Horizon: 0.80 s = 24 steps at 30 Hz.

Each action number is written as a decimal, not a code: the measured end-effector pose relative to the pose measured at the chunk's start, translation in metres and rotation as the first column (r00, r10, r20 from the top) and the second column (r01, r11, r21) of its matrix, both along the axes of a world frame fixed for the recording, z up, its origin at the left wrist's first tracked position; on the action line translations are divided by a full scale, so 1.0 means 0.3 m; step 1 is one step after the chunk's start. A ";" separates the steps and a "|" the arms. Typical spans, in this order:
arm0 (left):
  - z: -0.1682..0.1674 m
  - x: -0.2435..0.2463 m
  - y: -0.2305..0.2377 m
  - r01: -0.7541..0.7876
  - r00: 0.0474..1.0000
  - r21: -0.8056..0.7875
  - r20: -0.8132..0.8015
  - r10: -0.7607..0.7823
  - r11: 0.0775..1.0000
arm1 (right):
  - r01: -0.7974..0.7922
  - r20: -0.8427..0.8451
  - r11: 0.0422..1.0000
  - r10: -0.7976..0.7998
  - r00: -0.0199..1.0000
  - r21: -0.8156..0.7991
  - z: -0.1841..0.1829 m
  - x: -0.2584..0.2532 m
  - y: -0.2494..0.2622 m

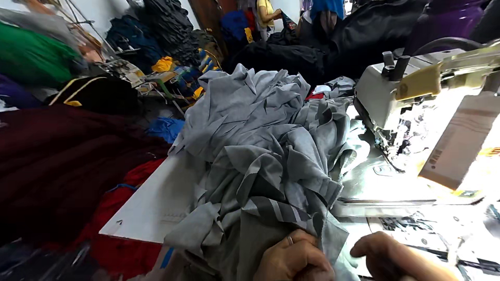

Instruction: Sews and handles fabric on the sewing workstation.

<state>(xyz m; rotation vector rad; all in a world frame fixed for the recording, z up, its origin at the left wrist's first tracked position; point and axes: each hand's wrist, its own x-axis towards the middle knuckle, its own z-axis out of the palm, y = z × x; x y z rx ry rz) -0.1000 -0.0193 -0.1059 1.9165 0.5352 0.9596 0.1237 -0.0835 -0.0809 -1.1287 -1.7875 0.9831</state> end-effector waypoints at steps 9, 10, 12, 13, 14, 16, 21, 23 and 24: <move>0.014 -0.018 -0.015 -0.013 0.997 0.161 -0.074 0.026 0.987 | -0.103 -0.065 0.951 0.088 0.994 -0.291 -0.027 0.000 0.110; 0.015 -0.021 -0.016 -0.011 0.996 0.186 -0.090 0.028 0.982 | -0.112 -0.082 0.938 0.089 0.993 -0.327 -0.028 -0.002 0.117; 0.016 -0.023 -0.017 -0.015 0.993 0.212 -0.112 0.040 0.977 | -0.116 -0.113 0.920 0.079 0.990 -0.375 -0.034 -0.005 0.127; 0.016 -0.024 -0.017 -0.017 0.992 0.216 -0.120 0.044 0.976 | -0.122 -0.126 0.915 0.079 0.989 -0.384 -0.036 -0.006 0.130; 0.016 -0.024 -0.017 -0.017 0.991 0.221 -0.127 0.046 0.975 | -0.130 -0.138 0.914 0.082 0.987 -0.384 -0.039 -0.006 0.133; 0.014 -0.023 -0.016 -0.019 0.989 0.230 -0.136 0.052 0.973 | -0.136 -0.145 0.916 0.087 0.986 -0.377 -0.045 -0.005 0.137; 0.019 -0.026 -0.017 -0.032 0.988 0.239 -0.136 0.066 0.970 | -0.143 -0.114 0.909 0.107 0.988 -0.391 -0.043 0.011 0.129; 0.019 -0.025 -0.016 -0.018 0.987 0.253 -0.151 0.058 0.967 | -0.142 -0.109 0.915 0.109 0.988 -0.376 -0.045 0.006 0.128; 0.019 -0.021 -0.016 -0.009 0.984 0.262 -0.167 0.055 0.965 | -0.135 -0.114 0.923 0.100 0.988 -0.360 -0.047 0.000 0.128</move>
